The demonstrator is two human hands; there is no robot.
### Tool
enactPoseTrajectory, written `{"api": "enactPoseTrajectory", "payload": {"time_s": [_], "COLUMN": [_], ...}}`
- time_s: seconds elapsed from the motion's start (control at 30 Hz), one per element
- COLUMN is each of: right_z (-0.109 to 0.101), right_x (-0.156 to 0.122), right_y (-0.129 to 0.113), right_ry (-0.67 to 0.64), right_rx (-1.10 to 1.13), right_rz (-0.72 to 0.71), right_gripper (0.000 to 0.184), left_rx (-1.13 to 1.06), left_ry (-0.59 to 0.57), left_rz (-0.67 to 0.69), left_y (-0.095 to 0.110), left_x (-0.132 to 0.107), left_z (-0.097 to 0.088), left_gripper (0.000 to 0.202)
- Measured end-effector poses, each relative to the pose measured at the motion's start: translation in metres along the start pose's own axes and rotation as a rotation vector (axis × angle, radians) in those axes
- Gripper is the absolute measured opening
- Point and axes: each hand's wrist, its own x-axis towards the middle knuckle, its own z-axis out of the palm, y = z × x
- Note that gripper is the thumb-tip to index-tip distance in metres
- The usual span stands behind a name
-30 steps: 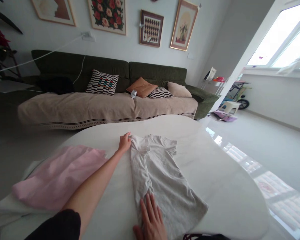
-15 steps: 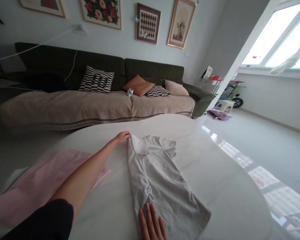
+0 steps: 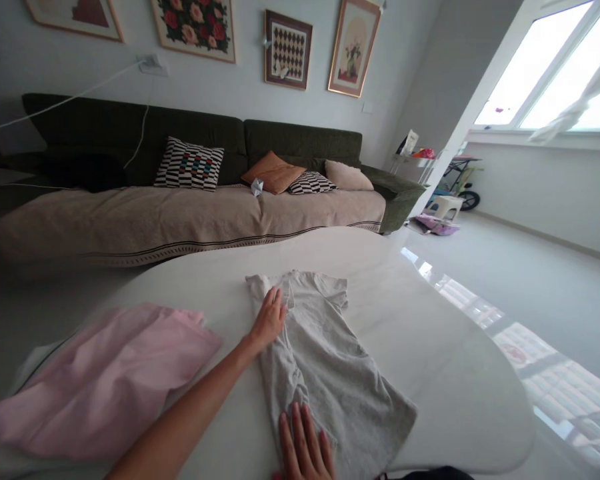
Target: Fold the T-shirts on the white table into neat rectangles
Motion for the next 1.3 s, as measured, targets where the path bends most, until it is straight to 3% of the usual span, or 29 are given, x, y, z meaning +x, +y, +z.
{"api": "enactPoseTrajectory", "payload": {"time_s": [0.13, 0.27, 0.33, 0.4, 0.57, 0.67, 0.73, 0.9, 1.03, 1.1, 1.17, 1.23, 1.3], "right_z": [-0.006, -0.006, -0.012, -0.024, -0.050, -0.063, -0.075, -0.086, -0.076, -0.080, -0.088, -0.094, -0.089], "right_x": [0.003, 0.008, 0.013, 0.020, 0.026, 0.023, 0.031, 0.072, 0.065, 0.057, 0.061, 0.084, 0.122], "right_y": [-0.020, -0.044, -0.047, -0.041, -0.004, 0.018, 0.032, 0.068, 0.100, 0.123, 0.149, 0.171, 0.184], "right_ry": [-0.037, -0.050, -0.074, -0.134, -0.282, -0.438, -0.521, -0.374, -0.458, -0.534, -0.598, -0.618, -0.567], "right_rx": [0.063, 0.075, 0.108, 0.154, 0.151, 0.220, 0.283, 0.111, 0.107, 0.216, 0.418, 0.620, 0.710], "right_rz": [-0.055, -0.175, -0.291, -0.313, -0.042, -0.135, -0.187, 0.061, 0.073, 0.080, 0.097, 0.162, 0.341], "right_gripper": [0.074, 0.079, 0.079, 0.077, 0.069, 0.077, 0.071, 0.050, 0.052, 0.055, 0.047, 0.034, 0.032], "left_rx": [0.084, 0.119, 0.133, 0.143, 0.159, 0.194, 0.205, 0.204, 0.185, 0.171, 0.159, 0.153, 0.150], "left_ry": [-0.130, -0.175, -0.207, -0.207, -0.168, -0.184, -0.178, -0.175, -0.182, -0.179, -0.174, -0.168, -0.166], "left_rz": [0.057, 0.085, 0.065, 0.038, -0.014, -0.029, -0.027, -0.033, -0.054, -0.056, -0.060, -0.066, -0.068], "left_y": [0.000, -0.020, -0.024, -0.022, -0.001, 0.006, 0.007, 0.008, 0.011, 0.011, 0.011, 0.011, 0.011], "left_x": [-0.028, -0.022, -0.021, -0.024, -0.049, -0.060, -0.063, -0.062, -0.064, -0.065, -0.066, -0.066, -0.066], "left_z": [0.014, -0.001, -0.012, -0.019, -0.013, -0.005, -0.004, -0.009, -0.014, -0.014, -0.012, -0.011, -0.011], "left_gripper": [0.061, 0.057, 0.058, 0.060, 0.063, 0.060, 0.060, 0.060, 0.060, 0.061, 0.061, 0.062, 0.062]}}
